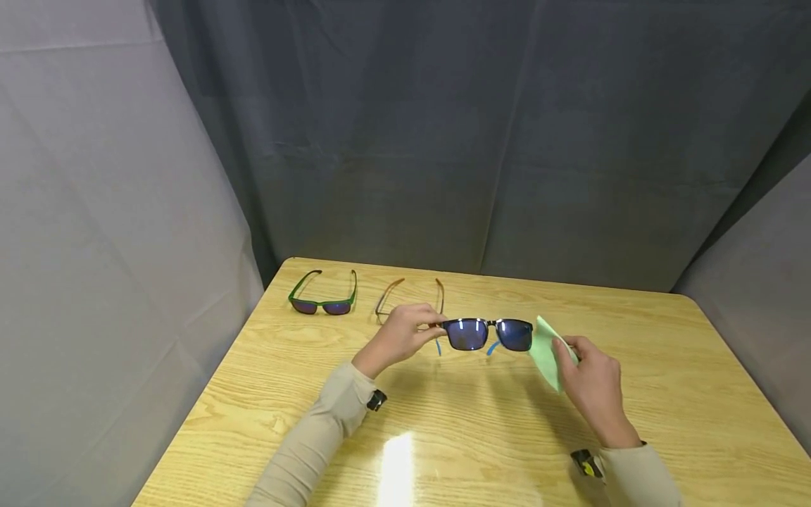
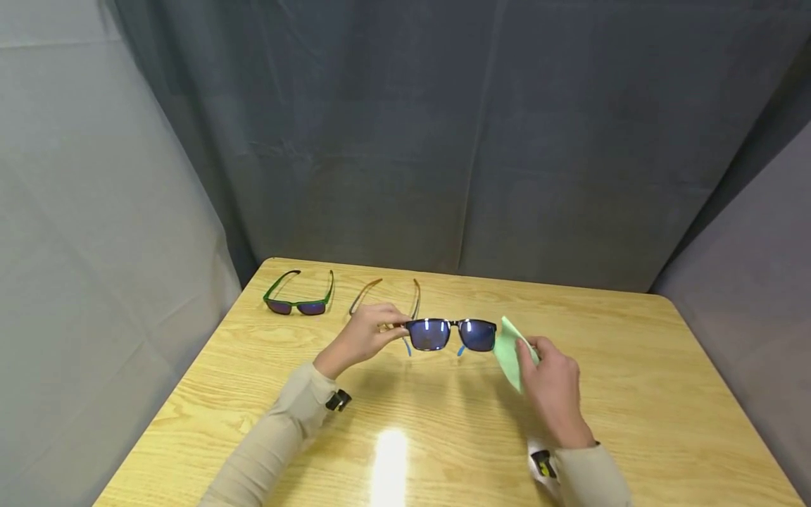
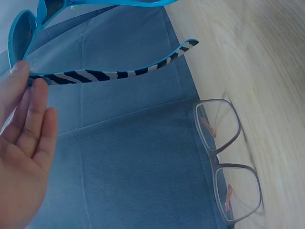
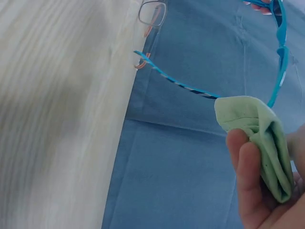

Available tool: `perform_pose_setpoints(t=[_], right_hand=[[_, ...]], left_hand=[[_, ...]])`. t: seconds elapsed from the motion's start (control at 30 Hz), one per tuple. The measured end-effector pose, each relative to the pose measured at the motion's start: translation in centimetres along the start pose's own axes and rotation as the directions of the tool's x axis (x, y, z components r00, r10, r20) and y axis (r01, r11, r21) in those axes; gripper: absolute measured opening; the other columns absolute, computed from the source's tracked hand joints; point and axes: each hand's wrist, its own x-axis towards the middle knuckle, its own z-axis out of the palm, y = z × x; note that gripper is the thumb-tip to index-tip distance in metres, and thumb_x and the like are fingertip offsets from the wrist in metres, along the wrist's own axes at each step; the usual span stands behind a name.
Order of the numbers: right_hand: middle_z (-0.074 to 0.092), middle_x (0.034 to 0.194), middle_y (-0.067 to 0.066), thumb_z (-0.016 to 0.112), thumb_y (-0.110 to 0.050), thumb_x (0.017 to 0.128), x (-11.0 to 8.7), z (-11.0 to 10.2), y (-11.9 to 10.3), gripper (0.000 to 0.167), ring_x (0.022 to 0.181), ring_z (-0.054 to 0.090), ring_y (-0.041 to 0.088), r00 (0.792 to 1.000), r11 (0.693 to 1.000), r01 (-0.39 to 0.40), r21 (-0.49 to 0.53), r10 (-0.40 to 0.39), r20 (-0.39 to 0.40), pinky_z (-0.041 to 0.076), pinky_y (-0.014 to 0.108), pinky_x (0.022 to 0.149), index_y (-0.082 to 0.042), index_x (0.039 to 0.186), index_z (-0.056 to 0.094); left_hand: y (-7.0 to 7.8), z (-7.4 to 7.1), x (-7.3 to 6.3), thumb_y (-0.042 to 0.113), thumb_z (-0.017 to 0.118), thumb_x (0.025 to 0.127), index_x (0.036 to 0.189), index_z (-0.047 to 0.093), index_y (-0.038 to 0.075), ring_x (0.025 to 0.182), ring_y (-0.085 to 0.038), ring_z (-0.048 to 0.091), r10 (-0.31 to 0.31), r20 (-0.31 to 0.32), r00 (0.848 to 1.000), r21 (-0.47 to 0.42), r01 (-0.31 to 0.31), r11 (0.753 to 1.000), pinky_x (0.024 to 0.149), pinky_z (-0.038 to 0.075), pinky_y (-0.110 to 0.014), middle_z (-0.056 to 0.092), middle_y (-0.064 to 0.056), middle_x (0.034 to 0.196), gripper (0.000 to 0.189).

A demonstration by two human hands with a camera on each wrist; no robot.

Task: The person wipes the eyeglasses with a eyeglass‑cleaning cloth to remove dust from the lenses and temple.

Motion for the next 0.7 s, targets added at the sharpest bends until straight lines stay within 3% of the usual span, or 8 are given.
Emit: perform_pose_setpoints(t=[0.13,0.3,0.5,0.6,0.7], right_hand=[[0.069,0.08,0.021,0.057,-0.027,0.096,0.2,0.1,-0.6,0.033,0.059,0.062,0.025,1.0,0.999,0.021,0.031,-0.021,-0.013,0.046,0.03,0.047,0.003,0.1,0.069],[0.069,0.078,0.015,0.063,-0.023,0.093,0.2,0.4,-1.0,0.023,0.058,0.06,0.019,0.997,0.992,0.068,0.102,-0.066,-0.027,0.045,0.024,0.047,-0.002,0.096,0.071],[0.069,0.086,0.014,0.07,-0.013,0.087,0.0,0.3,-1.3,0.02,0.062,0.057,0.012,0.989,0.974,0.129,0.187,-0.139,0.044,0.045,0.021,0.05,-0.003,0.104,0.07],[0.068,0.096,0.011,0.072,-0.003,0.082,-0.1,0.4,-1.2,0.027,0.074,0.059,0.014,0.973,0.954,0.211,0.214,-0.225,0.047,0.045,0.016,0.059,-0.003,0.108,0.069],[0.066,0.103,0.009,0.073,0.007,0.077,0.1,0.7,-1.1,0.033,0.086,0.06,0.02,0.934,0.915,0.351,0.196,-0.356,-0.012,0.043,0.013,0.069,-0.002,0.108,0.069]], left_hand=[[0.0,0.2,-0.1,0.016,0.07,0.086,0.1,0.074,0.007,0.074,-0.006,0.059,0.015,-0.004,1.0,-0.011,-0.015,1.0,0.064,0.05,-0.022,0.067,0.0,0.089,0.017],[-0.1,0.5,-0.3,0.014,0.072,0.084,0.099,0.074,0.007,0.069,-0.004,0.057,0.026,-0.015,1.0,-0.002,-0.026,1.0,0.06,0.047,-0.018,0.067,0.001,0.087,0.016],[0.0,0.7,-0.6,0.013,0.072,0.084,0.101,0.073,0.006,0.07,-0.006,0.059,0.033,-0.04,0.999,0.024,-0.032,0.999,0.062,0.049,-0.02,0.067,0.0,0.088,0.018],[-0.1,0.7,-0.6,0.012,0.071,0.085,0.102,0.073,0.005,0.072,-0.007,0.06,0.034,-0.059,0.998,0.022,-0.033,0.999,0.063,0.051,-0.024,0.068,-0.001,0.088,0.019],[-0.1,0.7,-0.7,0.012,0.072,0.084,0.102,0.073,0.004,0.073,-0.007,0.06,0.04,-0.078,0.996,0.023,-0.039,0.999,0.064,0.051,-0.025,0.068,-0.001,0.088,0.019]])
